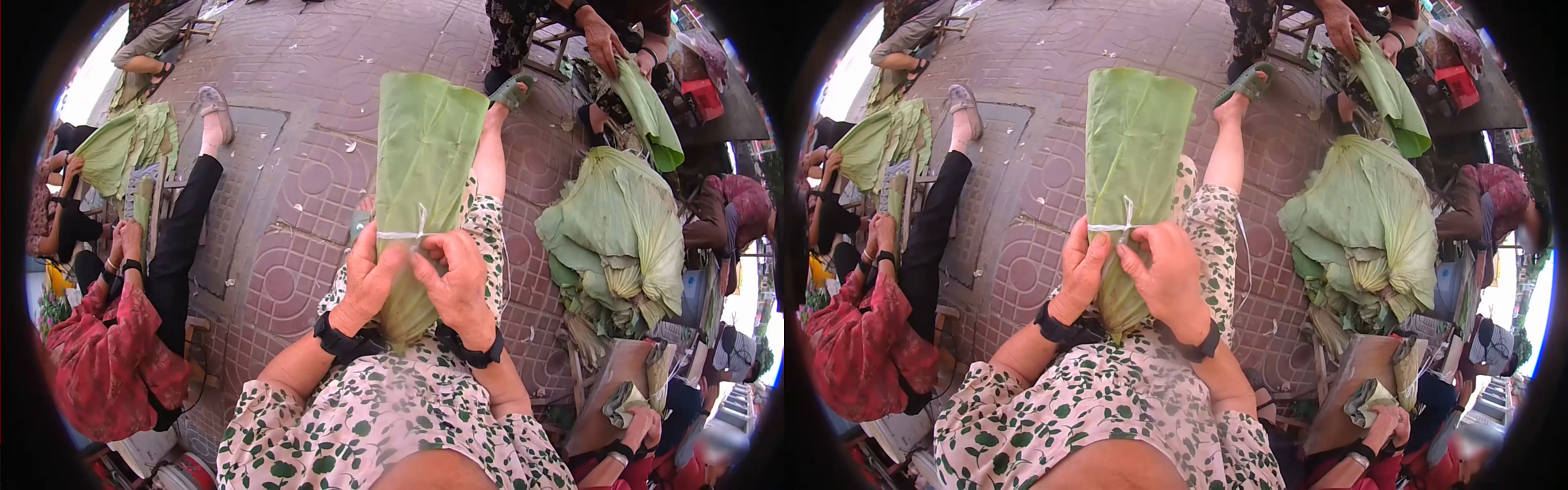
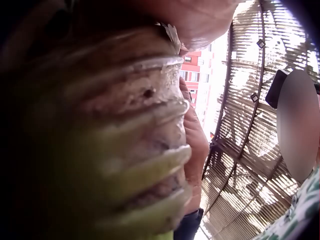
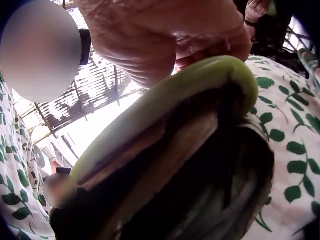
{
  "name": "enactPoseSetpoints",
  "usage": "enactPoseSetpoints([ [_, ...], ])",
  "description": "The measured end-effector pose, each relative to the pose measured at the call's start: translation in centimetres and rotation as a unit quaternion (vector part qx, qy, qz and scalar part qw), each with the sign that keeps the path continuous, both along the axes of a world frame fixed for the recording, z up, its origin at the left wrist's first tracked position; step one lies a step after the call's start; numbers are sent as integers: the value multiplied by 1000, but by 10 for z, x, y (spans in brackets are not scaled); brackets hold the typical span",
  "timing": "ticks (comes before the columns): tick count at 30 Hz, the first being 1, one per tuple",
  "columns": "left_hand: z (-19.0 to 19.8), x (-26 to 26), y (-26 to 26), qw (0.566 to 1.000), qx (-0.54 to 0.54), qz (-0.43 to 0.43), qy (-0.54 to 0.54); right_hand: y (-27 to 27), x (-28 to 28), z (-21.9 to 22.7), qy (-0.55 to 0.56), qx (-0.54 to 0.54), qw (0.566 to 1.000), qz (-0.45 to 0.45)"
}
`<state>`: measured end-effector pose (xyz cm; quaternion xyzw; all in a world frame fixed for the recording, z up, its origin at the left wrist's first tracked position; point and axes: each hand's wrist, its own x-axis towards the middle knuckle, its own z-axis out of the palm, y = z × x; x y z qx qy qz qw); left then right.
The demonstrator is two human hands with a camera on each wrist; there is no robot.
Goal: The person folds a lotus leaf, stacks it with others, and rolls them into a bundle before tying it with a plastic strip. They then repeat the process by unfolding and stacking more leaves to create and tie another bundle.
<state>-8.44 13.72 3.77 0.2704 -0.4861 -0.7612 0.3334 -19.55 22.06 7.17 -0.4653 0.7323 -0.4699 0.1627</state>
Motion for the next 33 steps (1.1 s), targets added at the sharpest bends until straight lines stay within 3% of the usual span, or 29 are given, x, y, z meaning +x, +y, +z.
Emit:
enactPoseSetpoints([
  [11,-6,3,-5,1000,-26,8,-10,0,0,-7,28,-9,999,15],
  [16,-3,3,-5,999,-33,24,-25,3,4,-4,-41,3,999,7],
  [29,-7,6,-5,999,-20,29,1,2,10,-3,-26,8,1000,0],
  [33,-11,8,-7,999,-24,30,-21,12,9,2,49,-28,996,69],
])
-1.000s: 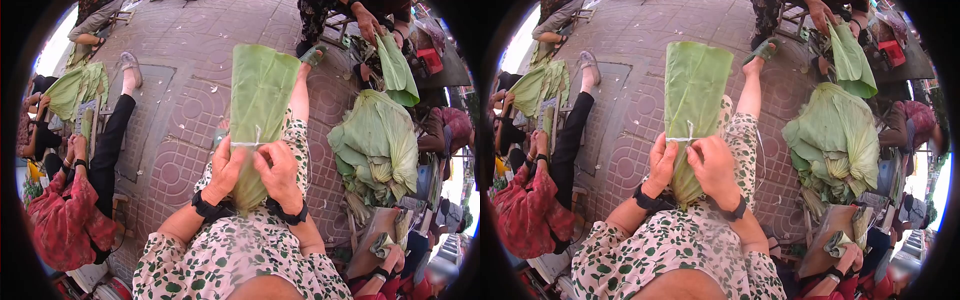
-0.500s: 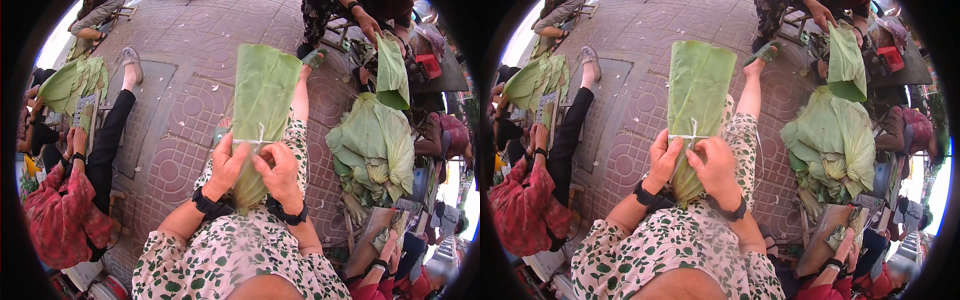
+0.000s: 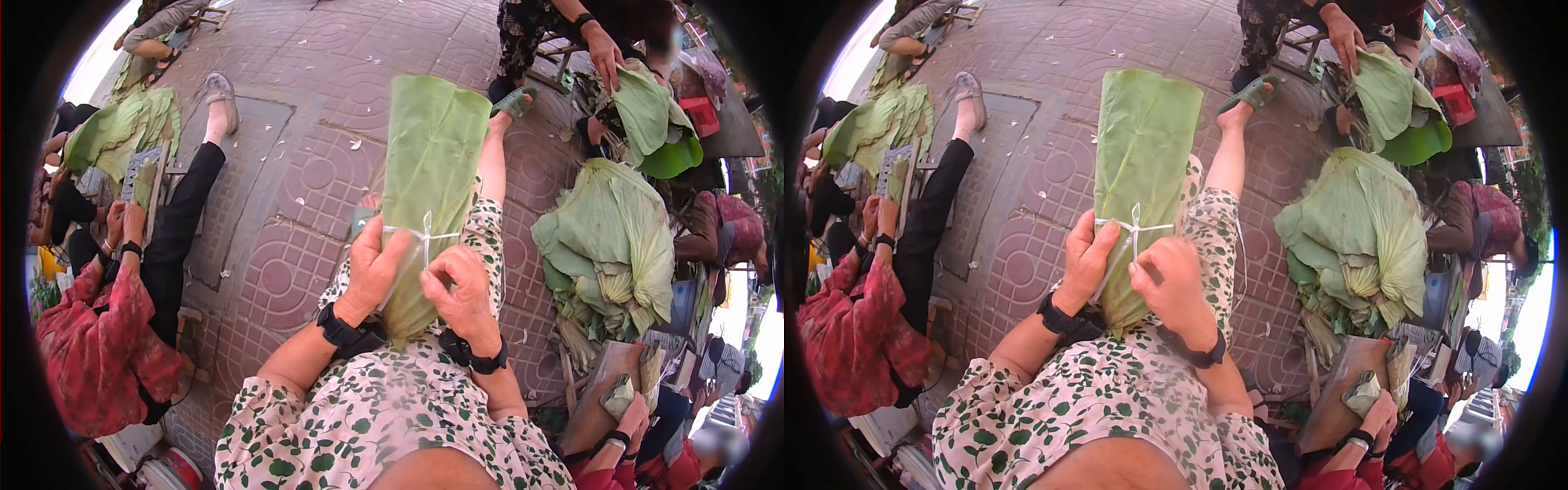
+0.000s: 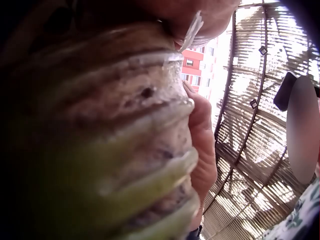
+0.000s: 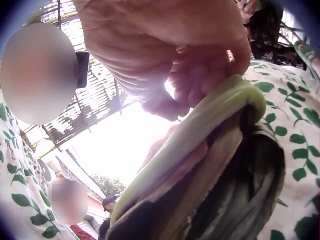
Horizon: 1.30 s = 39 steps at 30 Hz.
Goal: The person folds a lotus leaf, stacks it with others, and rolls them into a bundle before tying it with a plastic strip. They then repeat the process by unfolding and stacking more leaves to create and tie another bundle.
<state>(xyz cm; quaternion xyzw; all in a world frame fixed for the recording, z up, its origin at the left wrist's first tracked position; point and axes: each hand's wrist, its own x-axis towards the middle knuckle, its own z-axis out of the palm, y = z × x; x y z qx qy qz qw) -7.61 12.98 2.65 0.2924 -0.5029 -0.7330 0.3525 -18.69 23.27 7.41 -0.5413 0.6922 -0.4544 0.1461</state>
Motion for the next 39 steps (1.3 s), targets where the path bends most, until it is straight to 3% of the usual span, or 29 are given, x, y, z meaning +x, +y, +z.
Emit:
enactPoseSetpoints([
  [8,5,-2,-2,999,46,-3,14,18,10,35,1,-27,991,127],
  [13,0,1,-1,1000,20,-5,5,14,14,37,-26,-43,981,186],
  [15,2,0,-1,999,34,-3,9,13,11,36,-61,-33,966,247],
  [19,4,1,-2,998,56,-8,33,14,10,34,-107,-54,974,195],
  [21,6,1,-2,998,48,-7,30,10,8,24,-96,-45,994,-15],
  [24,7,0,-1,999,39,-5,24,-2,-4,13,-46,-22,998,-48],
  [29,8,0,0,999,36,-1,10,-13,-4,8,38,28,998,-47],
  [35,5,0,0,1000,17,14,2,6,-11,17,-95,-14,995,-15],
  [37,3,3,-3,1000,14,7,-3,21,-18,27,-179,-39,980,82],
  [39,8,0,-1,999,27,4,18,30,-18,38,-206,-49,969,124],
])
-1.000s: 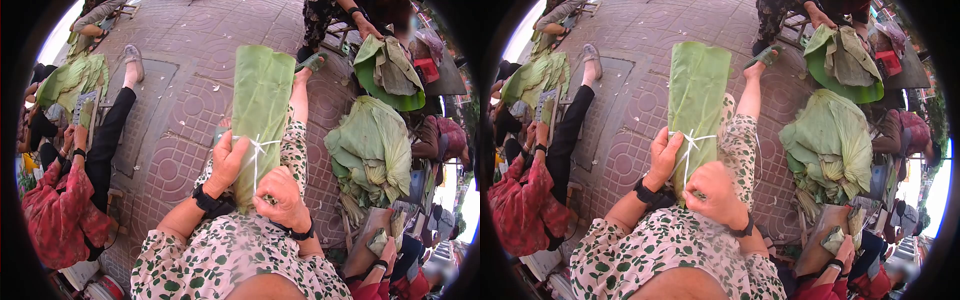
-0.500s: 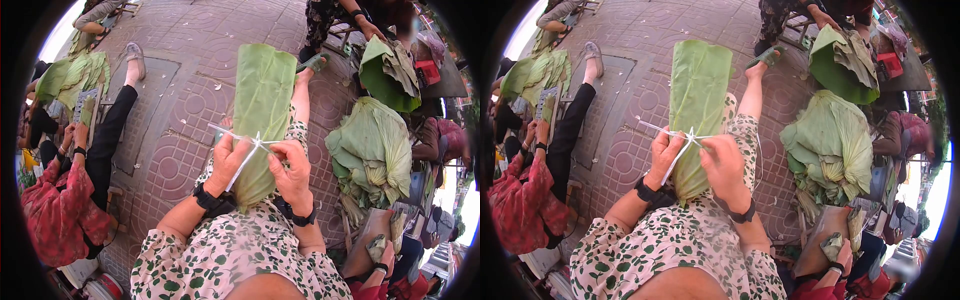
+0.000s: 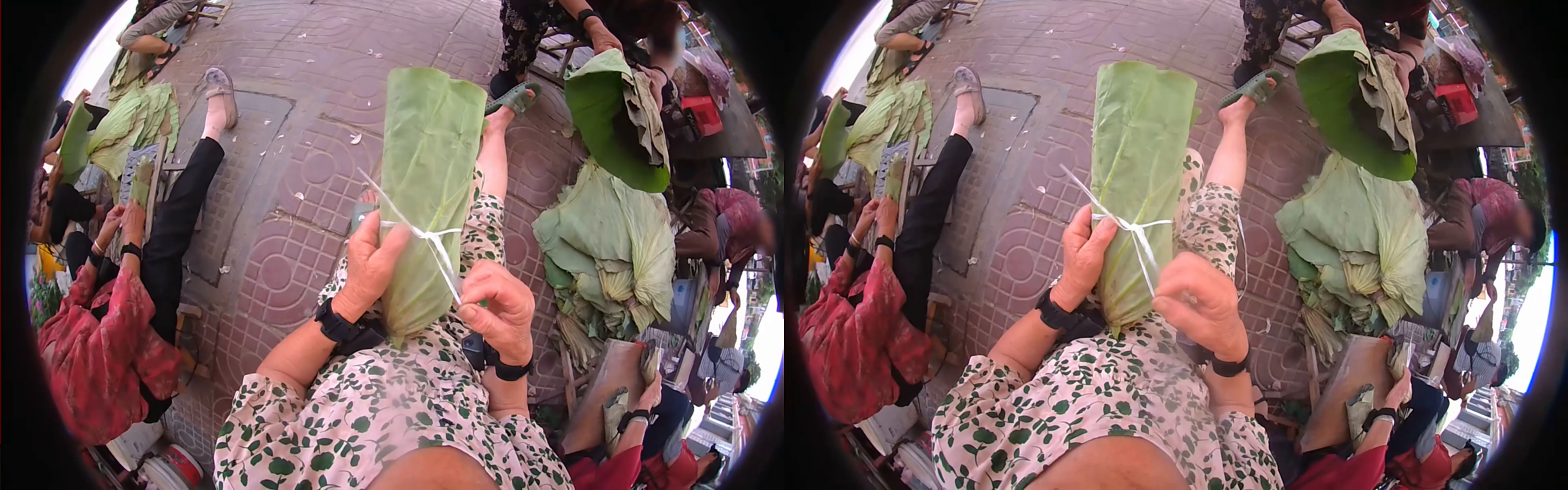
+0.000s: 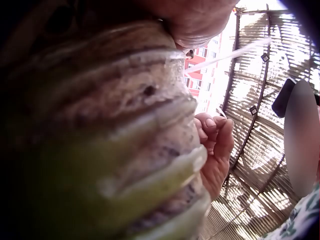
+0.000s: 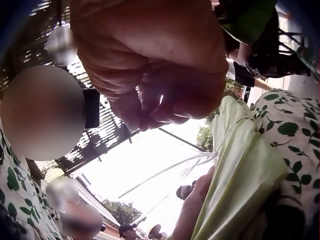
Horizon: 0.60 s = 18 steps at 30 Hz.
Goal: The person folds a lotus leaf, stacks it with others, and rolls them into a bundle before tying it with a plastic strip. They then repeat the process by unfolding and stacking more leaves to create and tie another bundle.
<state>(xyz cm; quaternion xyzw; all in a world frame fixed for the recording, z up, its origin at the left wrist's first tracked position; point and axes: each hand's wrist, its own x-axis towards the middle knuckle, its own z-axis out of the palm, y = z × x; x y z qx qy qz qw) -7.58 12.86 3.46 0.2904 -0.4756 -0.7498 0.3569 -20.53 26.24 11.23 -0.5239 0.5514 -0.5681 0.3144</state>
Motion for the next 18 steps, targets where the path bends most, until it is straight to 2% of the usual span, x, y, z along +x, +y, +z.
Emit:
enactPoseSetpoints([
  [2,-3,0,1,1000,-11,0,-12,5,-3,9,-57,-30,994,92],
  [3,-3,1,0,999,-24,4,-24,4,-2,10,-57,-29,994,92],
  [6,1,-3,-1,1000,10,6,3,3,-2,6,-186,-80,961,186],
  [9,-1,-1,-1,999,-20,13,-21,-1,0,9,-226,-122,954,154],
  [11,3,1,-2,1000,-10,8,-23,-2,-1,0,-151,-69,986,-15],
  [13,4,1,-2,1000,1,4,-24,-15,-3,-7,6,-12,990,-143],
  [14,3,1,-2,1000,-9,4,-25,-22,-4,-10,6,-12,990,-142],
  [16,3,1,-2,999,-19,3,-26,-34,-3,-15,244,-2,955,-169],
  [18,3,0,-1,1000,-19,11,-10,-35,0,-37,247,9,953,-172],
])
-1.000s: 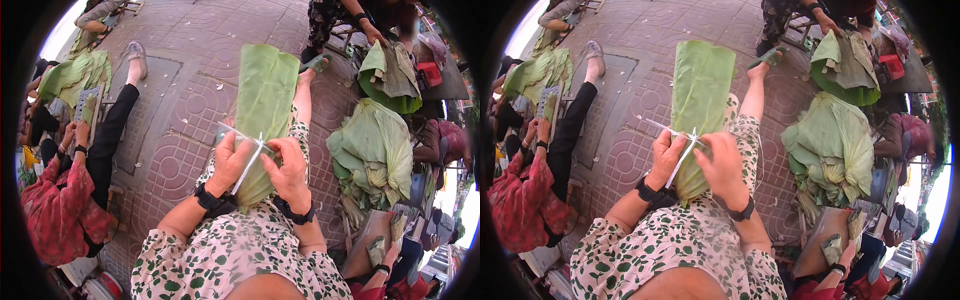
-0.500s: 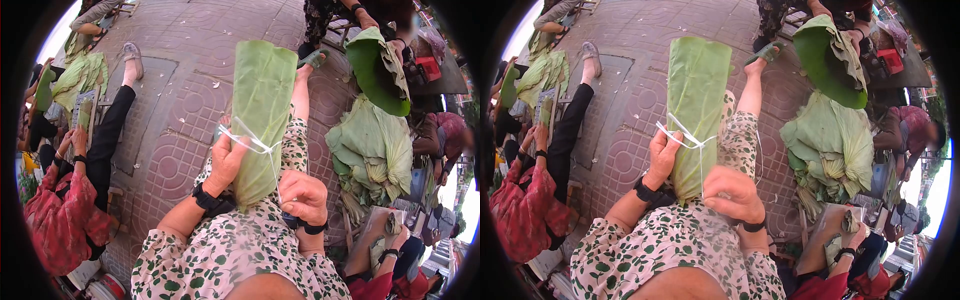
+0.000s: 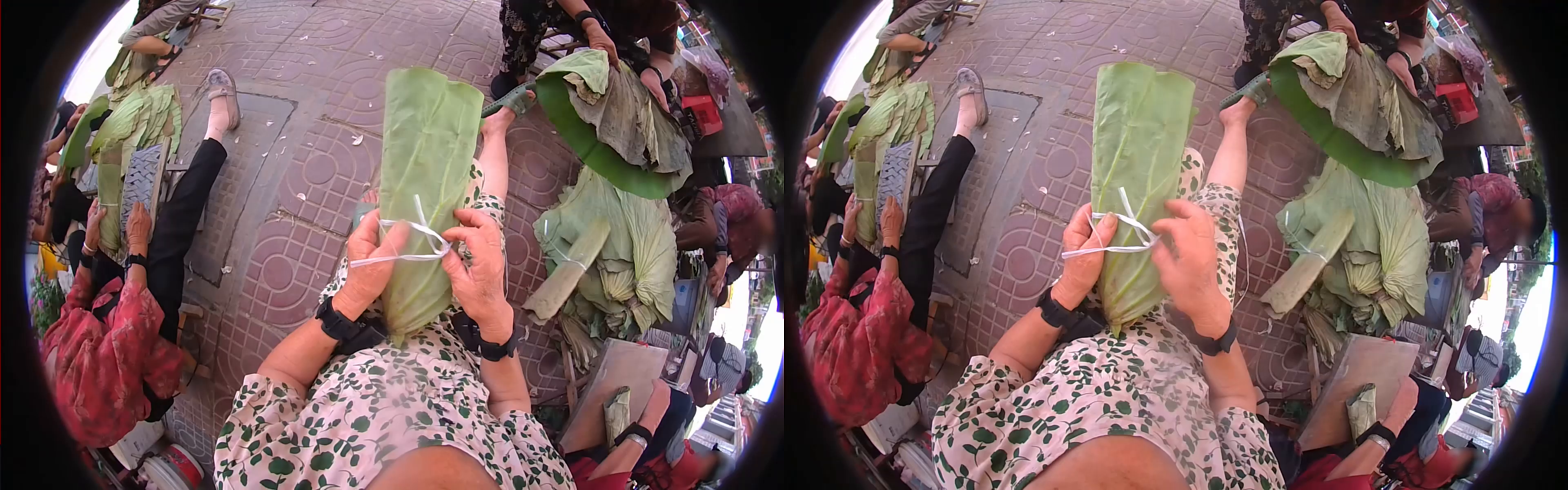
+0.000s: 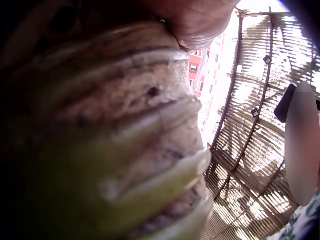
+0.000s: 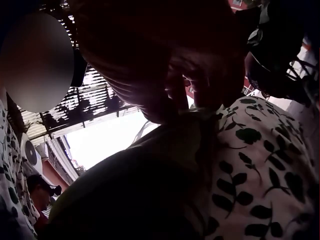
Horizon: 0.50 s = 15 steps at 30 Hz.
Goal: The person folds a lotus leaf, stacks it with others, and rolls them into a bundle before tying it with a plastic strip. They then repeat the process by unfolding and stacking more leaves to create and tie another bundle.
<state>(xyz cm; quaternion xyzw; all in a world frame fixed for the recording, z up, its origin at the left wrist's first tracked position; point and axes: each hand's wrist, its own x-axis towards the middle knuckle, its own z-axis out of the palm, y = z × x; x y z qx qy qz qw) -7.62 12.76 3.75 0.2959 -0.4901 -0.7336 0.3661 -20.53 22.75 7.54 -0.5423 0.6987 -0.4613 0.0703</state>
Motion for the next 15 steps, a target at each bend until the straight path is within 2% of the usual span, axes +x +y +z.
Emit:
enactPoseSetpoints([
  [3,-4,2,0,1000,-13,-1,-20,-2,2,-7,11,3,1000,-16],
  [5,-3,2,1,1000,-5,-3,-4,1,1,-11,-182,-22,982,-51],
  [7,-3,1,1,1000,4,-6,12,6,-6,-19,-206,-23,976,-61],
  [9,-5,3,1,999,31,-20,23,10,-8,-28,-401,-69,909,-88],
  [10,-6,3,0,999,30,-19,24,14,-12,-34,-446,-71,888,-88],
  [11,-8,4,0,999,32,-21,21,17,-14,-40,-446,-71,888,-87],
  [13,-9,4,0,999,32,-22,18,23,-16,-49,-515,-100,846,-97],
  [15,-10,4,1,998,34,-31,32,28,-19,-55,-526,-86,837,-123],
])
